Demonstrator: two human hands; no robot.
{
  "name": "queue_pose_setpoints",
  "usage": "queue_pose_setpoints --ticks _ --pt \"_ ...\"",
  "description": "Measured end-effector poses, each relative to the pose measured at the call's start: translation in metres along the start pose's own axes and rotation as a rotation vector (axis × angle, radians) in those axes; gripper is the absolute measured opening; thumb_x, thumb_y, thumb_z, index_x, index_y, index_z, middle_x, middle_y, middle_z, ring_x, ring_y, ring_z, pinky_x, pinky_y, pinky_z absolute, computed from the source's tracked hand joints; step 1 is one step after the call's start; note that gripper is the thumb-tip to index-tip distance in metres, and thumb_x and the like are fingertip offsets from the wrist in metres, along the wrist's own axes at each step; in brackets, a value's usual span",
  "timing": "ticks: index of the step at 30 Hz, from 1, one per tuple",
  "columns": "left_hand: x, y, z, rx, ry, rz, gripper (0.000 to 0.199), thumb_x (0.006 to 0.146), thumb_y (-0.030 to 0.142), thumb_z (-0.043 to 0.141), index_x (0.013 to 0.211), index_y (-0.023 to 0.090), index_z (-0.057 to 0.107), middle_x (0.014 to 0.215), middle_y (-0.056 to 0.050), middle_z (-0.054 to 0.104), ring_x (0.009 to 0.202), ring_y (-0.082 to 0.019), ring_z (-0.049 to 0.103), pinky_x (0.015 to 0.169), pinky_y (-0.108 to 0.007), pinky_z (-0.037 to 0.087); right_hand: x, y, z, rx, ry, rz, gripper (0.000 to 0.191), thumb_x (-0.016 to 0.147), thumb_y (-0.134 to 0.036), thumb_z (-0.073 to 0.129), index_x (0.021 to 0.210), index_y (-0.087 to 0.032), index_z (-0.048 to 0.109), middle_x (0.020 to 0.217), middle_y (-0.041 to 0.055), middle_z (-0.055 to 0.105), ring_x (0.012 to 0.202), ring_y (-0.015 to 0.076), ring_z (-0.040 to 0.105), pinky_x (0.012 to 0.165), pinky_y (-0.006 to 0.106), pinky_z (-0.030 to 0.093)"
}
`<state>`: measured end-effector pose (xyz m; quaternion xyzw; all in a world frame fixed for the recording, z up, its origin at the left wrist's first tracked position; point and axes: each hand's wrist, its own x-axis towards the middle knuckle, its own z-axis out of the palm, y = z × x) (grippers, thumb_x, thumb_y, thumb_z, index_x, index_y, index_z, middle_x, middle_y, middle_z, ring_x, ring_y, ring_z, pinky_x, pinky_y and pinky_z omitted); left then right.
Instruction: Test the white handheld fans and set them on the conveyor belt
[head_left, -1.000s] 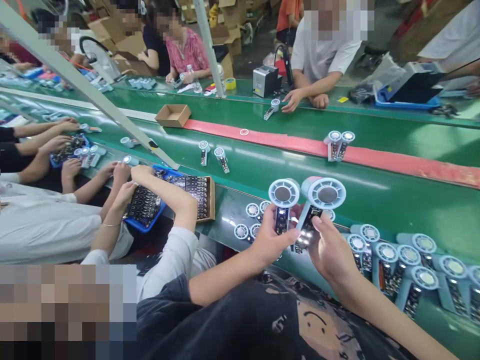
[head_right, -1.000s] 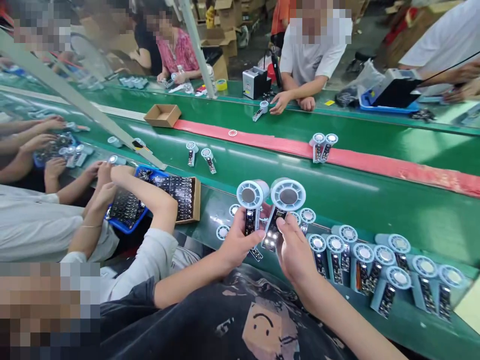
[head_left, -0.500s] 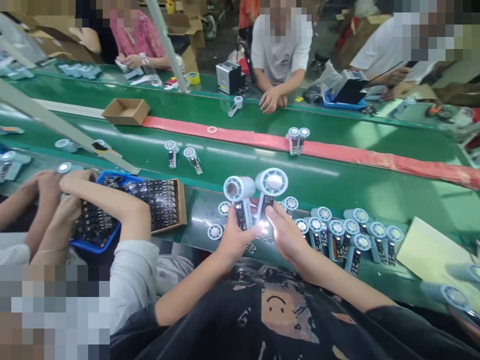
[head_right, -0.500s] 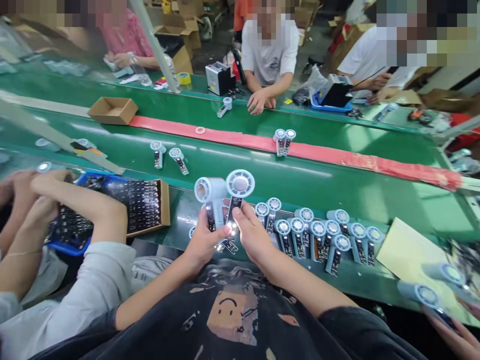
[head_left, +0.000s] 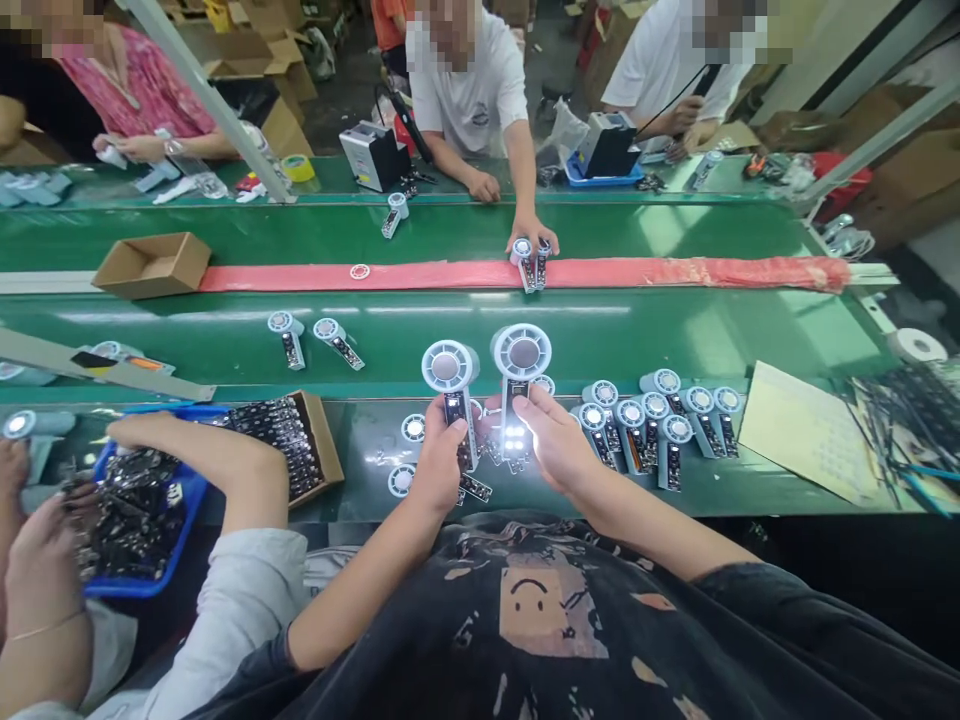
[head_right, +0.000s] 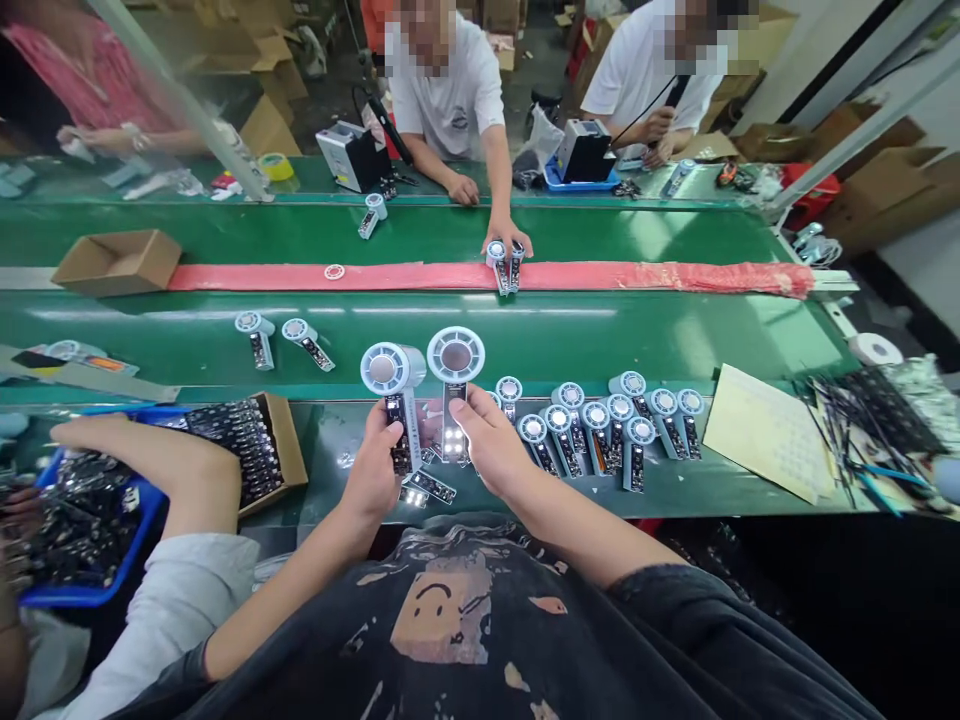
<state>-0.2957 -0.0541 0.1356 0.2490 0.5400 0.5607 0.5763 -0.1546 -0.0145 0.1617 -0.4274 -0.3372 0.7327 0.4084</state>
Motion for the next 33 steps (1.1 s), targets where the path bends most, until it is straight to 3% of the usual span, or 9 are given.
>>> queue_pose_setpoints --ticks 4,7,11,15,24,33 --pt "0.001 0.007 0.005 -0.013 -0.016 -0.025 0.045 0.079 0.047 0.053 0.119 0.026 0.048 0.100 -0.005 0.070 0.083 -0.023 0.067 0.071 -0.038 0.053 -0.002 0.000 0.001 0.022 0.012 -0.038 0.046 0.070 -0.064 0.075 0.086 -0.024 0.058 0.076 0.0009 0.071 0.062 0.0175 0.062 0.052 0.030 0.047" --pt "-0.001 0.011 0.007 0.006 -0.015 -0.023 0.042 0.078 0.044 0.053 0.116 0.026 0.048 0.101 -0.005 0.070 0.080 -0.022 0.066 0.069 -0.038 0.052 -0.004 -0.002 -0.001 0.029 0.034 -0.032 0.043 0.072 -0.061 0.072 0.088 -0.024 0.057 0.074 0.0009 0.069 0.058 0.0159 0.059 0.047 0.027 0.040" --pt "-0.005 0.014 0.009 0.014 -0.020 -0.019 0.039 0.079 0.042 0.055 0.113 0.025 0.049 0.102 -0.006 0.069 0.079 -0.021 0.066 0.069 -0.038 0.052 -0.006 -0.006 -0.006 0.012 0.001 -0.047 0.041 0.074 -0.059 0.066 0.094 -0.024 0.057 0.073 0.0015 0.067 0.063 0.0189 0.063 0.050 0.029 0.043" --pt "-0.007 0.016 0.010 0.026 -0.034 -0.005 0.041 0.078 0.040 0.054 0.116 0.024 0.050 0.104 -0.007 0.068 0.080 -0.022 0.065 0.067 -0.038 0.051 -0.008 -0.007 -0.007 -0.020 -0.020 -0.024 0.035 0.072 -0.046 0.061 0.098 -0.023 0.056 0.070 0.0015 0.064 0.066 0.0208 0.062 0.056 0.032 0.046" --pt "-0.005 0.014 0.010 0.051 -0.072 0.019 0.040 0.077 0.041 0.055 0.112 0.024 0.048 0.108 -0.007 0.069 0.084 -0.022 0.066 0.073 -0.039 0.053 -0.009 -0.010 -0.007 0.002 -0.007 -0.037 0.038 0.065 -0.038 0.058 0.099 -0.024 0.050 0.081 0.0032 0.065 0.076 0.0220 0.061 0.055 0.031 0.040" --pt "-0.005 0.015 0.007 0.043 -0.083 0.016 0.043 0.076 0.044 0.056 0.112 0.023 0.047 0.107 -0.007 0.070 0.080 -0.021 0.066 0.069 -0.037 0.053 -0.013 -0.009 -0.004 -0.036 -0.071 -0.110 0.032 0.069 -0.037 0.061 0.093 -0.025 0.044 0.072 -0.0014 0.057 0.068 0.0194 0.056 0.058 0.031 0.037"
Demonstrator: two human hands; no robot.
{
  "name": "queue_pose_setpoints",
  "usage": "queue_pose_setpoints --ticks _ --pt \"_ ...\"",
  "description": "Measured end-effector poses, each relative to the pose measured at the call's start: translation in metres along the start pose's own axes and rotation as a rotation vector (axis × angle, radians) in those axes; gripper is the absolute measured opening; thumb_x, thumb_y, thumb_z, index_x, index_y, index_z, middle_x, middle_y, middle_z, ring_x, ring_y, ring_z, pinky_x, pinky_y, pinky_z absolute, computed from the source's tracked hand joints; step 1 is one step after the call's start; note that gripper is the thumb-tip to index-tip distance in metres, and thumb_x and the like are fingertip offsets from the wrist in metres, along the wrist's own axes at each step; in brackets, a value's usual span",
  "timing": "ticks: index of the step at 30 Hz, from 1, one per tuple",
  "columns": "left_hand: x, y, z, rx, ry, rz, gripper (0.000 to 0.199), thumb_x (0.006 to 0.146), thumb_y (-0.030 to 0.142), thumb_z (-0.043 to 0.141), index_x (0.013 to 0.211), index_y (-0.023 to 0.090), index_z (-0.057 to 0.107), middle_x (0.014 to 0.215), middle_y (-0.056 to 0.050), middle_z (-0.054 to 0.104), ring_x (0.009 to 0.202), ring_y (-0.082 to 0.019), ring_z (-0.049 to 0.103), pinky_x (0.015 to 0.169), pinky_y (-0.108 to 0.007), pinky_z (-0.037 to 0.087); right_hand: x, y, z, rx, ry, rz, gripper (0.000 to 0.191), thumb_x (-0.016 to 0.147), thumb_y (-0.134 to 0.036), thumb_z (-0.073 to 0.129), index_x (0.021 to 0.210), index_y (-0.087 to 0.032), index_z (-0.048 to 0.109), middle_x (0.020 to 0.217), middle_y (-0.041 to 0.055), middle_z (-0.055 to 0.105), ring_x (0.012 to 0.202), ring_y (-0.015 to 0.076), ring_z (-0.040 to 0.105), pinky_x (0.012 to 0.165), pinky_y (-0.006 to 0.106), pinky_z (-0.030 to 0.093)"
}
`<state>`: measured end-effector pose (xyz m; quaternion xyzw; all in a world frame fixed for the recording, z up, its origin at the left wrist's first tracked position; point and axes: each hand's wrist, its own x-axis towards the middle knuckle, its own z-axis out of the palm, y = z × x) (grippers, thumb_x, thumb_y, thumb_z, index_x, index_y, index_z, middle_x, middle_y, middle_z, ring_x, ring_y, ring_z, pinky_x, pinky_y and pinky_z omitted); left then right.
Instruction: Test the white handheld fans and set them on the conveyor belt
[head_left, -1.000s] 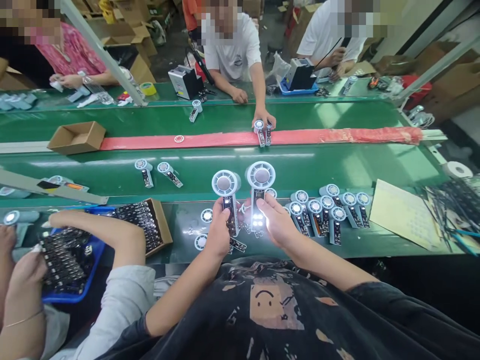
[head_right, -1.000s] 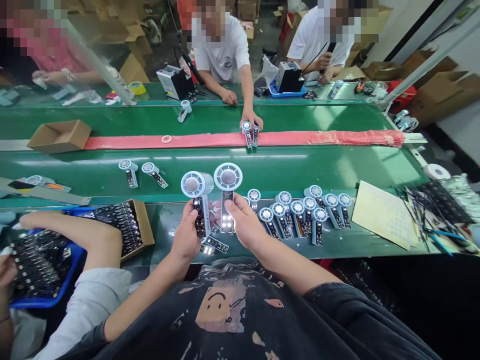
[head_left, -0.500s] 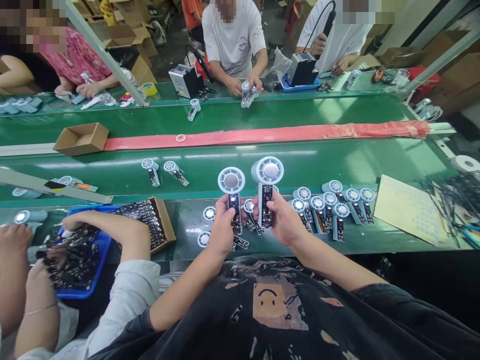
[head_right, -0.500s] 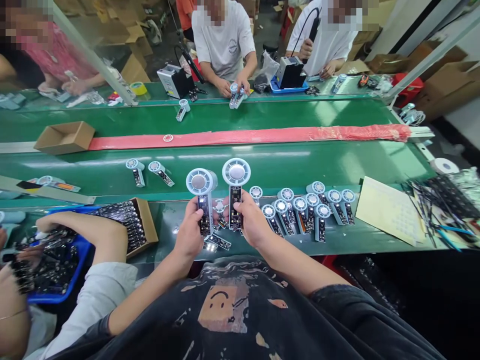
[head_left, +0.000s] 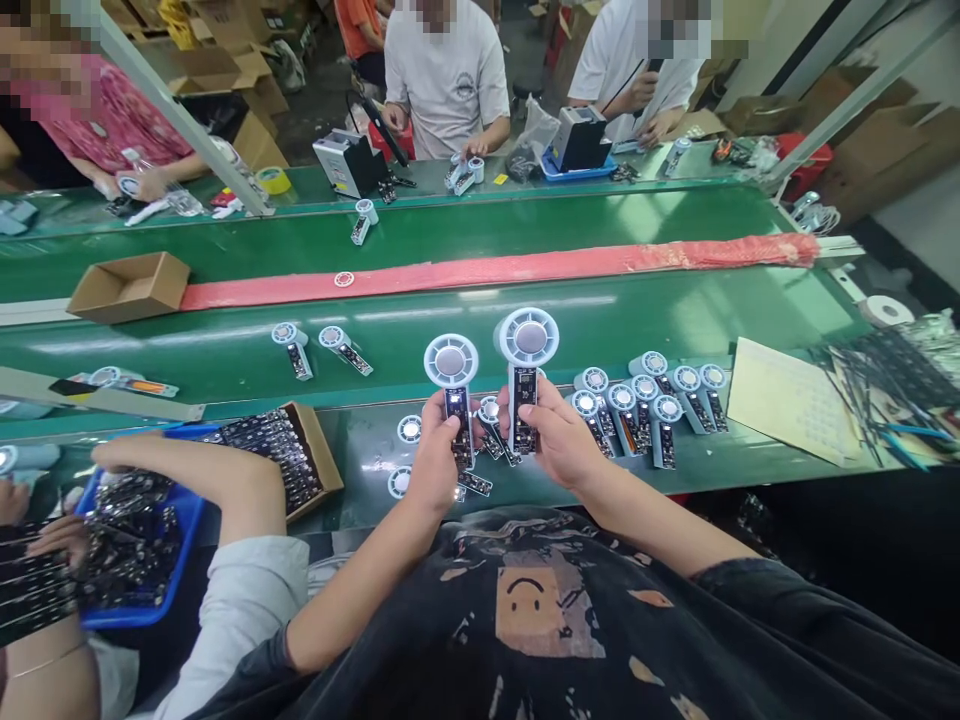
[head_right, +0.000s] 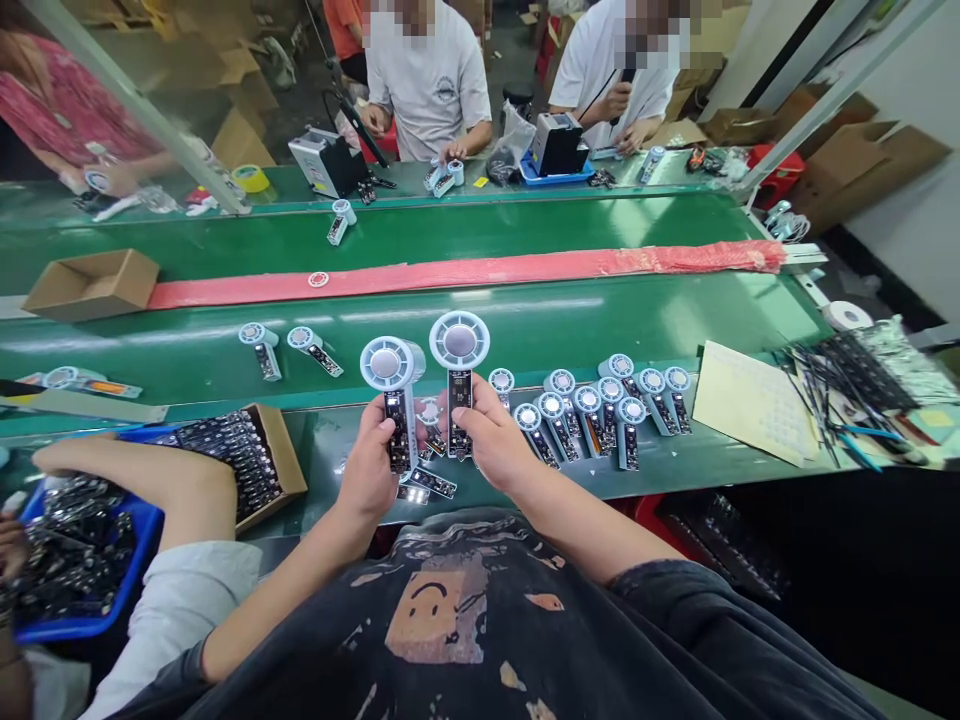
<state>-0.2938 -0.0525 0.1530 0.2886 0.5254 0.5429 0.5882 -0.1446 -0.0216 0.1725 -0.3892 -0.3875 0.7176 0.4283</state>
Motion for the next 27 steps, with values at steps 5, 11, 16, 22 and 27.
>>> queue_pose_setpoints --ticks 5,11,16,22,27 --pt "-0.001 0.001 -0.002 -0.005 -0.007 -0.004 0.044 0.074 0.043 0.057 0.112 0.023 0.047 0.106 -0.007 0.070 0.081 -0.022 0.067 0.069 -0.038 0.053 -0.002 -0.002 0.002 0.025 0.014 0.012 0.040 0.062 -0.037 0.059 0.097 -0.025 0.043 0.079 0.0015 0.059 0.071 0.0209 0.056 0.055 0.030 0.035" --pt "-0.003 -0.001 -0.004 -0.019 -0.017 0.010 0.046 0.074 0.044 0.058 0.114 0.023 0.047 0.111 -0.008 0.069 0.082 -0.022 0.067 0.070 -0.038 0.053 -0.004 -0.003 0.004 0.046 -0.008 0.004 0.042 0.059 -0.035 0.056 0.097 -0.024 0.043 0.085 0.0040 0.060 0.077 0.0222 0.058 0.055 0.031 0.037" --pt "-0.006 0.001 -0.004 -0.031 -0.010 0.009 0.048 0.072 0.042 0.060 0.114 0.023 0.047 0.111 -0.009 0.068 0.081 -0.022 0.067 0.070 -0.039 0.054 -0.006 -0.003 0.006 0.059 0.032 0.023 0.045 0.056 -0.034 0.058 0.097 -0.024 0.043 0.094 0.0056 0.062 0.079 0.0216 0.059 0.053 0.030 0.035" --pt "-0.011 0.004 -0.002 -0.017 -0.013 0.014 0.042 0.075 0.041 0.057 0.112 0.023 0.047 0.109 -0.008 0.068 0.081 -0.023 0.066 0.072 -0.040 0.053 -0.007 -0.005 0.004 0.061 0.019 0.014 0.044 0.058 -0.033 0.058 0.100 -0.024 0.046 0.095 0.0056 0.063 0.082 0.0231 0.061 0.055 0.032 0.040" --pt "-0.011 0.002 0.002 -0.009 -0.011 0.014 0.044 0.073 0.042 0.054 0.112 0.023 0.047 0.108 -0.009 0.069 0.080 -0.023 0.066 0.070 -0.040 0.053 -0.010 -0.003 -0.002 0.055 0.027 0.017 0.039 0.061 -0.033 0.058 0.098 -0.024 0.048 0.090 0.0036 0.063 0.080 0.0221 0.060 0.058 0.033 0.042"
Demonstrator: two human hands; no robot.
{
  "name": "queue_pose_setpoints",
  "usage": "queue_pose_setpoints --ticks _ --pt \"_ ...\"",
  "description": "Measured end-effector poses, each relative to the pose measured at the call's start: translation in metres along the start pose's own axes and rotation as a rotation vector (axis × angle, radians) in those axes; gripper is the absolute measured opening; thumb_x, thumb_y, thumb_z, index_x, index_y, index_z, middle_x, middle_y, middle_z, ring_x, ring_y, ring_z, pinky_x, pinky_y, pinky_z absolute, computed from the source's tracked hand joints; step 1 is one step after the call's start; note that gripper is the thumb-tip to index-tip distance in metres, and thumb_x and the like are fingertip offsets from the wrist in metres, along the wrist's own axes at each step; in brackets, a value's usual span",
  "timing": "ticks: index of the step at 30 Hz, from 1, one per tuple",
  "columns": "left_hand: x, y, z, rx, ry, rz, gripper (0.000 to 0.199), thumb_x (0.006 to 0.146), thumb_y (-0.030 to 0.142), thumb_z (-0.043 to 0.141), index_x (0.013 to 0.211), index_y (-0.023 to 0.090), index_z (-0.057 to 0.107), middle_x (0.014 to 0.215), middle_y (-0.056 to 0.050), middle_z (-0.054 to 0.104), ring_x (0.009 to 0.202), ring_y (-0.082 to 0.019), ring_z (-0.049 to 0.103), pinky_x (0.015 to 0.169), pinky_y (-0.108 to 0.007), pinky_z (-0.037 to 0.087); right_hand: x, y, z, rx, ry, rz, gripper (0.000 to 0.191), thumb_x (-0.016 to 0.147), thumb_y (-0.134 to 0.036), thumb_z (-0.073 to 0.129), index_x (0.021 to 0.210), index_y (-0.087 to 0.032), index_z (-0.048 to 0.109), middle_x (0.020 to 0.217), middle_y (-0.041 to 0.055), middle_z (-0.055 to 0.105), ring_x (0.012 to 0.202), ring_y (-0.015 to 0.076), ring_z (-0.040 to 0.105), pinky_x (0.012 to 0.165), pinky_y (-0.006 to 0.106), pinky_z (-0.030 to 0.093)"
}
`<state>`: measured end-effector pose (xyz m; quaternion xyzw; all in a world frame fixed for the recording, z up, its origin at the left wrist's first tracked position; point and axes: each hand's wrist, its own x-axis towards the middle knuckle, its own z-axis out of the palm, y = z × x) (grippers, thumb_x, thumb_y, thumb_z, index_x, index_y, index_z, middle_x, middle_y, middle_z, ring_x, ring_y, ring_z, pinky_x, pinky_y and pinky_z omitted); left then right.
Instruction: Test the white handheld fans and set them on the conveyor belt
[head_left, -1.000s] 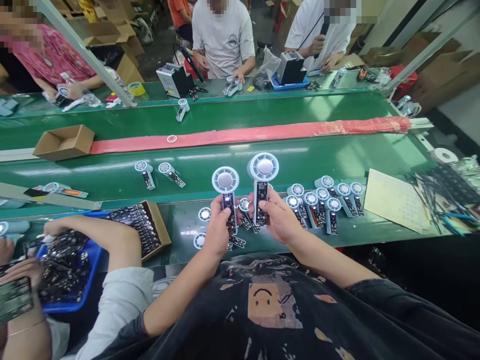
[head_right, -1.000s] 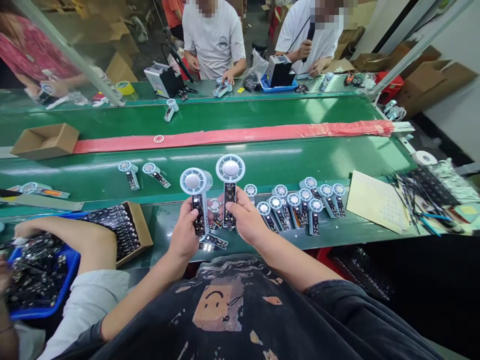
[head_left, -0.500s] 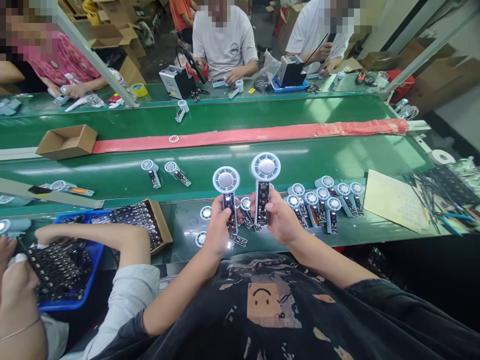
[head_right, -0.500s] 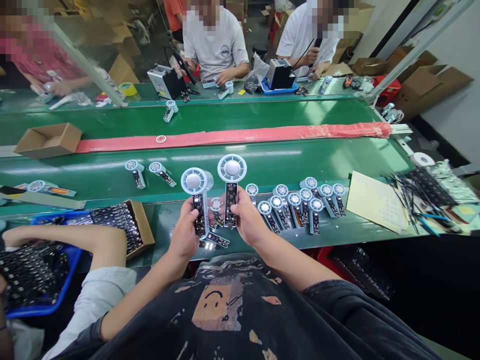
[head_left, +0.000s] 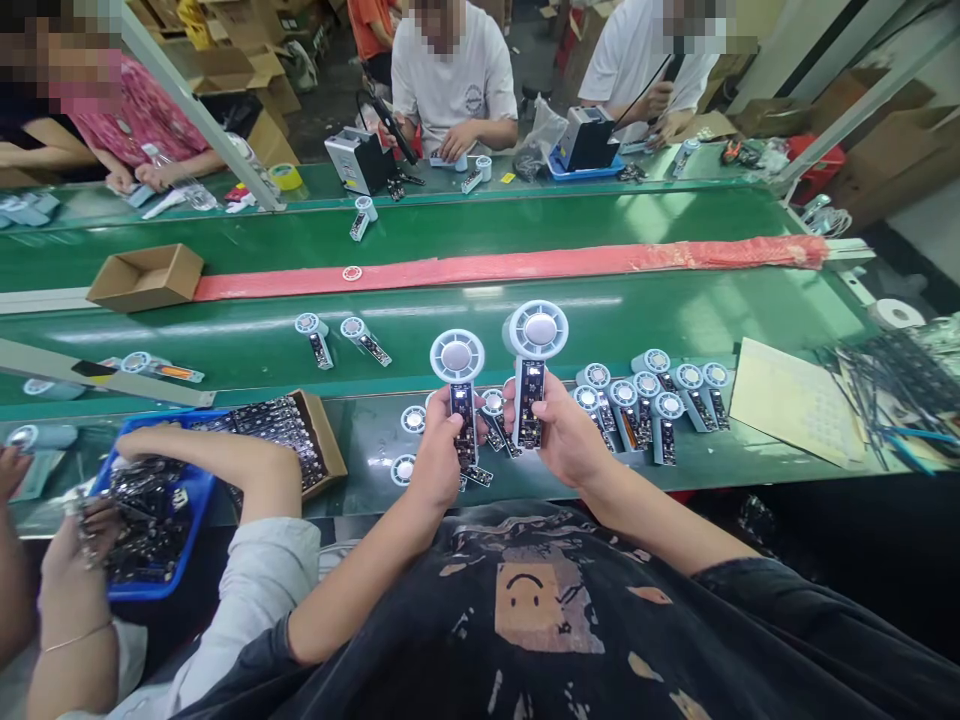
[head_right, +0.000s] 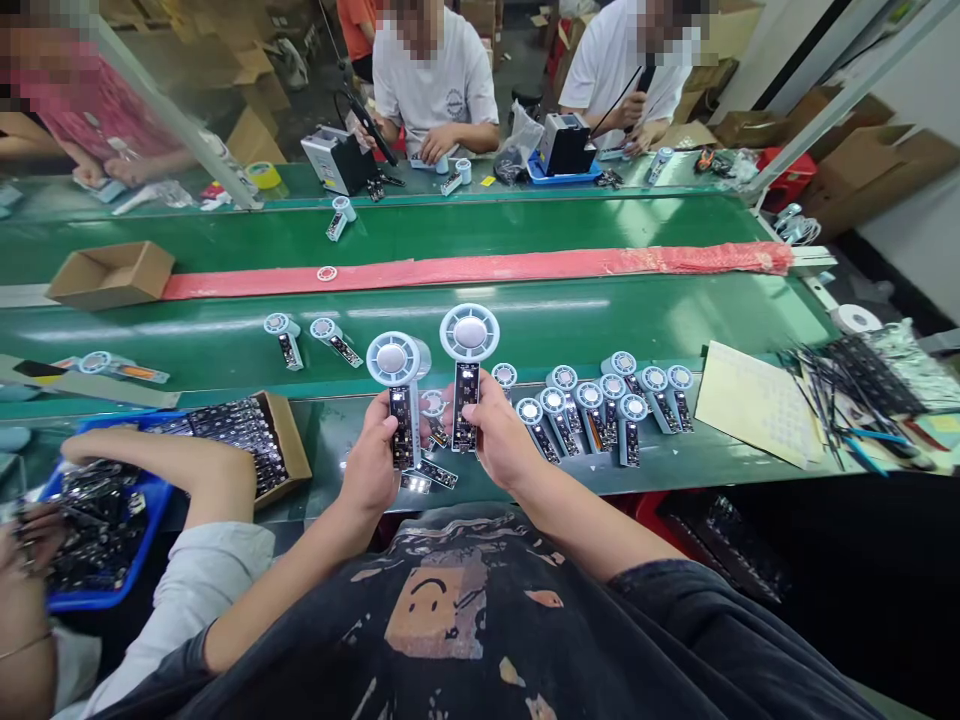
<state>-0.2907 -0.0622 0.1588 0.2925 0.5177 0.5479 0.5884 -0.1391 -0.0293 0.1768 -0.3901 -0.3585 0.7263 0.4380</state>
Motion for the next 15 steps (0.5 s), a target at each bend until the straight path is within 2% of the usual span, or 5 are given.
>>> queue_pose_setpoints --ticks 8,11,15 --pt "-0.003 -0.002 0.018 0.043 0.001 -0.005 0.046 0.072 0.040 0.054 0.114 0.022 0.047 0.108 -0.008 0.069 0.081 -0.021 0.064 0.071 -0.038 0.051 -0.004 -0.001 -0.015 -0.035 -0.046 -0.032 0.030 0.069 -0.033 0.059 0.094 -0.025 0.045 0.076 -0.0012 0.058 0.073 0.0203 0.057 0.064 0.034 0.040" --pt "-0.004 -0.003 0.029 0.047 0.022 -0.028 0.046 0.073 0.039 0.054 0.115 0.022 0.048 0.108 -0.007 0.069 0.079 -0.020 0.063 0.071 -0.038 0.051 -0.004 -0.009 -0.025 -0.039 -0.054 -0.044 0.028 0.069 -0.033 0.059 0.091 -0.026 0.045 0.073 -0.0030 0.058 0.067 0.0176 0.052 0.064 0.033 0.039" --pt "-0.002 -0.006 0.049 0.054 0.039 -0.038 0.047 0.072 0.039 0.054 0.116 0.022 0.048 0.110 -0.008 0.069 0.080 -0.022 0.065 0.069 -0.038 0.051 -0.005 -0.023 -0.043 -0.026 -0.048 -0.039 0.030 0.067 -0.034 0.059 0.091 -0.026 0.044 0.078 -0.0012 0.059 0.070 0.0188 0.053 0.064 0.034 0.041"
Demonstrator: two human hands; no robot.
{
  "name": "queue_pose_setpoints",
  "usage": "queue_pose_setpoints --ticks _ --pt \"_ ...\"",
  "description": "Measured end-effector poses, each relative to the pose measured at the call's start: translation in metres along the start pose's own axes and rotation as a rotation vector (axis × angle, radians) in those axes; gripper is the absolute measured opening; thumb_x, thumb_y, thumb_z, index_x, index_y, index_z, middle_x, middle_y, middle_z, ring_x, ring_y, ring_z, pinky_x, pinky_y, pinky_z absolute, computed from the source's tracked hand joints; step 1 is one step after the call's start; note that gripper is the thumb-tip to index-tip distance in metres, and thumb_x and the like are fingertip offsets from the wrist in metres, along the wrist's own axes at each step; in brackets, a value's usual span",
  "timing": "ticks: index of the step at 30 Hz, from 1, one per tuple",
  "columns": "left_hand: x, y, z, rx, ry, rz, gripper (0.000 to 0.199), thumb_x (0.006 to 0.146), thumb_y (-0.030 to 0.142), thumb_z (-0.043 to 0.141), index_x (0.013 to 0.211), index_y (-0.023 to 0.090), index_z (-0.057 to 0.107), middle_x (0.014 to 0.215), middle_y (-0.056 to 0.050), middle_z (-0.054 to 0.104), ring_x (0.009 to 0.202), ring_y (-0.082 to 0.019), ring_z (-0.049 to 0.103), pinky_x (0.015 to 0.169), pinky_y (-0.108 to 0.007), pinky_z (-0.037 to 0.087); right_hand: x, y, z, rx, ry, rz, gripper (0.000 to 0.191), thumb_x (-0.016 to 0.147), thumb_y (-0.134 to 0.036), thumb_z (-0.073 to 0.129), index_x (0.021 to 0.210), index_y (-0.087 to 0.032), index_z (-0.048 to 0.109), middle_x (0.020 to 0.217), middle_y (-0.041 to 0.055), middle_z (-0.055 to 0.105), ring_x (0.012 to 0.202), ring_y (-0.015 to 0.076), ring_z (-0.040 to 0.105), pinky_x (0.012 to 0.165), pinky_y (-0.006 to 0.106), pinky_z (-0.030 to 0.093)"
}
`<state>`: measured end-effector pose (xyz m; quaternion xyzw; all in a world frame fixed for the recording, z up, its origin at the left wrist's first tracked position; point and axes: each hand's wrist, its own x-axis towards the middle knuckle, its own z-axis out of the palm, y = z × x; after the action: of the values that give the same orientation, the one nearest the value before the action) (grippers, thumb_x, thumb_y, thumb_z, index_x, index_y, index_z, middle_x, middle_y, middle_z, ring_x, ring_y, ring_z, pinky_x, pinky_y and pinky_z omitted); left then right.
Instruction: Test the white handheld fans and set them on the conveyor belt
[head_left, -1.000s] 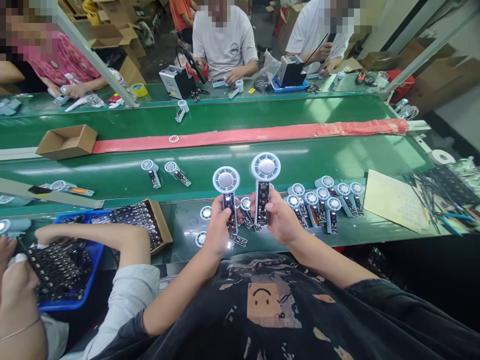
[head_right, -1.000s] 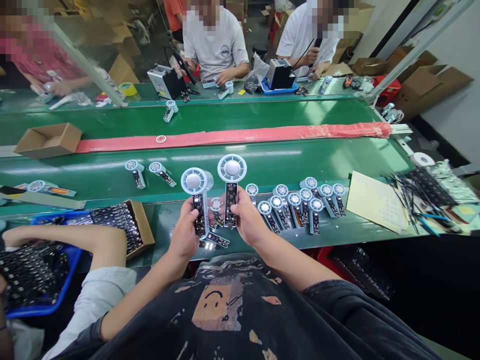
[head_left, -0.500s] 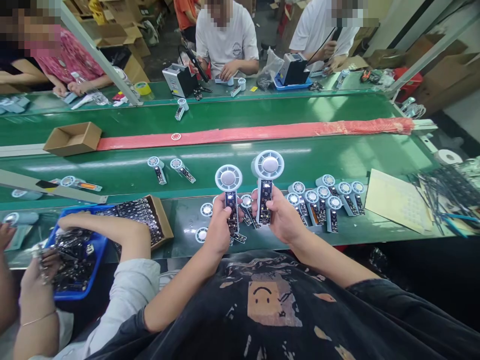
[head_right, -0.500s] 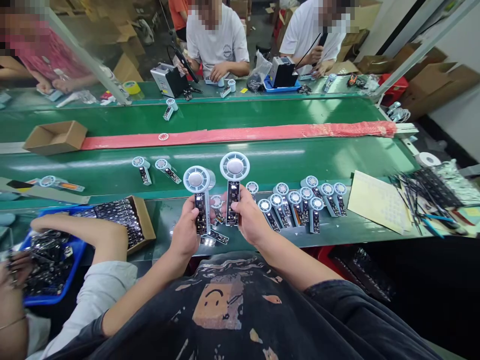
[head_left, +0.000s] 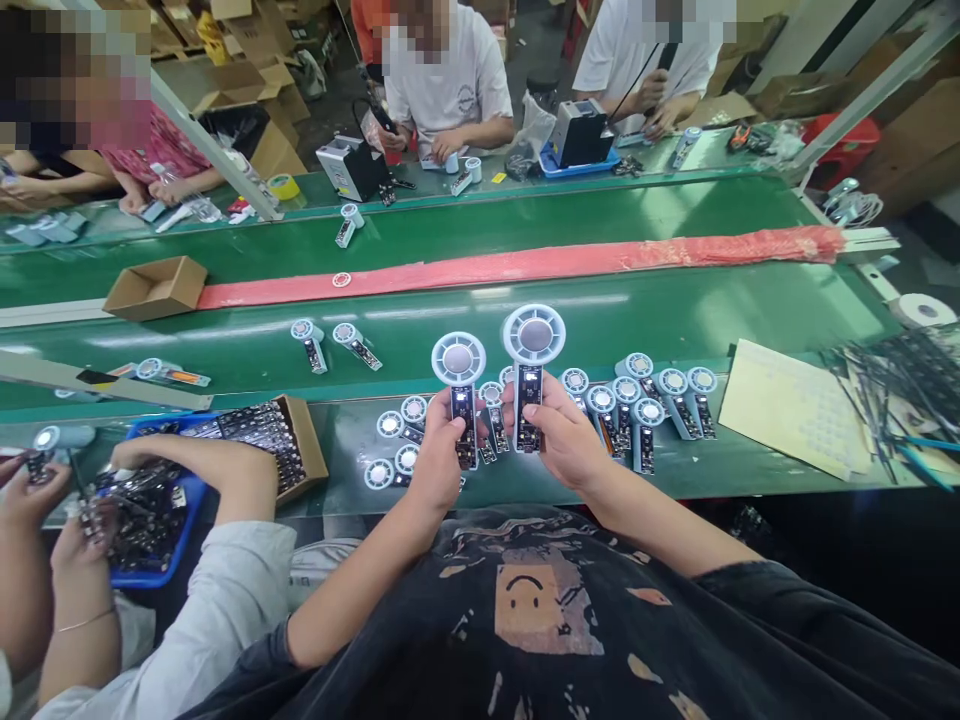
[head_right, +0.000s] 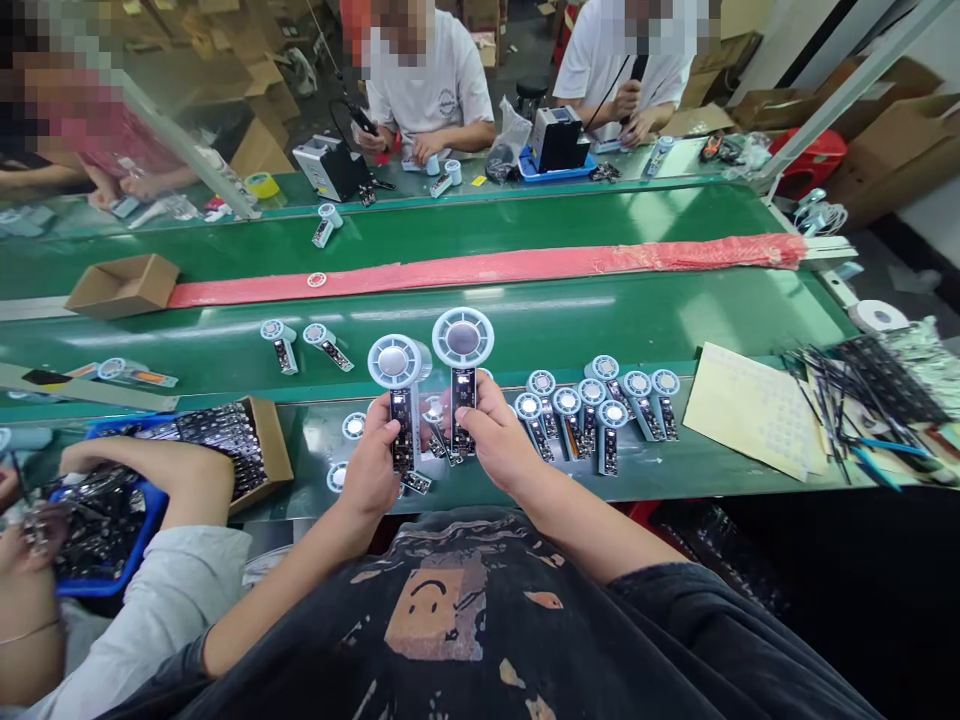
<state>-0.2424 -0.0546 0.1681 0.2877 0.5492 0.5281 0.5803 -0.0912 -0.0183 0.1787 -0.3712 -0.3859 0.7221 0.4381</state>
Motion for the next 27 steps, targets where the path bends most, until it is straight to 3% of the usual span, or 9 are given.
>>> queue_pose_setpoints --ticks 4,11,27 --pt "0.001 -0.004 0.024 0.014 -0.012 0.000 0.048 0.073 0.040 0.053 0.117 0.023 0.048 0.112 -0.008 0.069 0.080 -0.022 0.066 0.066 -0.037 0.052 -0.003 -0.013 -0.022 0.056 -0.049 0.015 0.039 0.062 -0.038 0.058 0.096 -0.026 0.043 0.086 0.0021 0.060 0.079 0.0230 0.058 0.060 0.034 0.042" --pt "0.000 -0.012 0.055 0.015 -0.027 0.013 0.046 0.075 0.037 0.052 0.119 0.022 0.049 0.111 -0.007 0.070 0.079 -0.021 0.065 0.070 -0.037 0.051 -0.007 -0.024 -0.053 0.041 0.005 0.009 0.041 0.060 -0.034 0.059 0.098 -0.025 0.047 0.090 0.0022 0.060 0.073 0.0186 0.052 0.059 0.033 0.041" --pt "-0.003 -0.024 0.081 0.024 0.037 0.037 0.044 0.074 0.038 0.055 0.115 0.023 0.050 0.105 -0.005 0.070 0.075 -0.020 0.064 0.069 -0.038 0.051 -0.012 -0.035 -0.079 0.014 -0.034 0.042 0.028 0.069 -0.033 0.059 0.094 -0.025 0.048 0.073 -0.0014 0.054 0.068 0.0186 0.049 0.066 0.034 0.039"
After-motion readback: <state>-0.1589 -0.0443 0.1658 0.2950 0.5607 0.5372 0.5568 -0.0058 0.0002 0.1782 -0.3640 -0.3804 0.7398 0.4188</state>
